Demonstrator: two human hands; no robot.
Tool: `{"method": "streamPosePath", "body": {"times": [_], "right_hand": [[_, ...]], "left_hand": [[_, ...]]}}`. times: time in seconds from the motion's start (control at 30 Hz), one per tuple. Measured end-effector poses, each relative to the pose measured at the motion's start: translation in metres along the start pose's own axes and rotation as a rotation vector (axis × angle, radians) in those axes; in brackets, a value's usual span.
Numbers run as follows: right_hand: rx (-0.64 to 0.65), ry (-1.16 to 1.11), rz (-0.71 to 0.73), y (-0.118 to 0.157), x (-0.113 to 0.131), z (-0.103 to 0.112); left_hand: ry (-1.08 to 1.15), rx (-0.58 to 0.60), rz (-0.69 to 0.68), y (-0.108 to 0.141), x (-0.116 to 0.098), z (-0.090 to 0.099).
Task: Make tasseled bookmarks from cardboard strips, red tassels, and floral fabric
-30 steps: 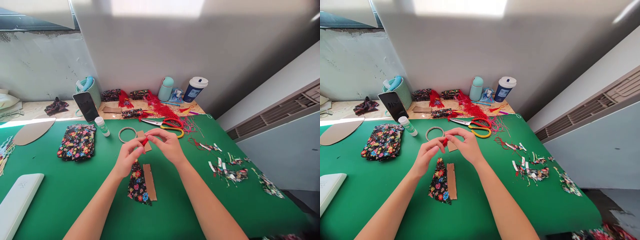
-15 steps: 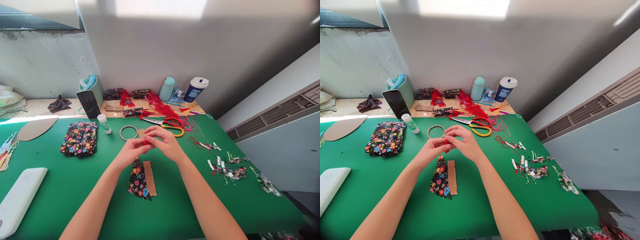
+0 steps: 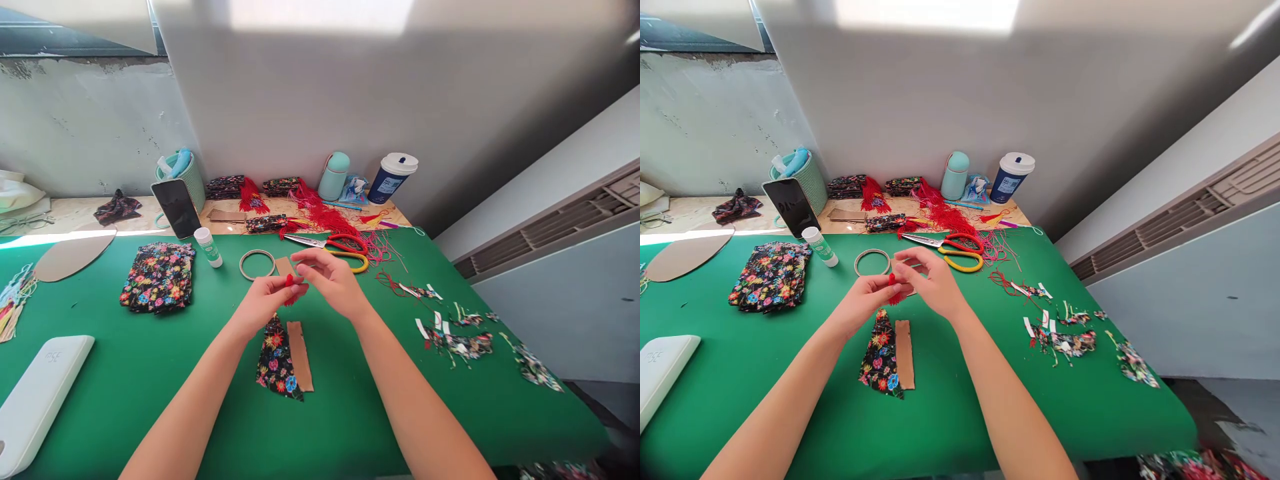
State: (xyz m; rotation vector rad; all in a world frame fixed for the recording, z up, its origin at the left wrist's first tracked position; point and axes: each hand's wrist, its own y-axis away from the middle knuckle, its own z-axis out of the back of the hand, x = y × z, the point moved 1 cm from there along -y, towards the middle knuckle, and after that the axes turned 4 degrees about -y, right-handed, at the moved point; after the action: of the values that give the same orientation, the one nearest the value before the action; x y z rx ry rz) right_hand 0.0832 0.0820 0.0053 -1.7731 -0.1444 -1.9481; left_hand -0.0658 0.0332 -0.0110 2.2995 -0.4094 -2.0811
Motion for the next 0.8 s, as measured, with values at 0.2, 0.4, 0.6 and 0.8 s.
{"method": "streamPosePath", "body": {"times": [0.2,0.4,0.6,0.8], "right_hand": [[-0.225,0.718,-0.035,-0.007,-0.034,0.072],[-0.025,1.086,-0.147,-0.022,-0.068,0.100],[0.091,1.247,-0.173,-0.043,-0.071,0.090],[0.011,1.409,-0.178,-0.041,-0.068,0.082]], "left_hand": [[0.163,-0.221,0.093,-0.001,0.001,0.004],[0.091,-0.228,0.069,0.001,-0.002,0.003],[0.000,-0.250,0.082,0.002,-0.005,0.003],[0.012,-0.271,0.084,0.002,-0.009,0.003]]}}
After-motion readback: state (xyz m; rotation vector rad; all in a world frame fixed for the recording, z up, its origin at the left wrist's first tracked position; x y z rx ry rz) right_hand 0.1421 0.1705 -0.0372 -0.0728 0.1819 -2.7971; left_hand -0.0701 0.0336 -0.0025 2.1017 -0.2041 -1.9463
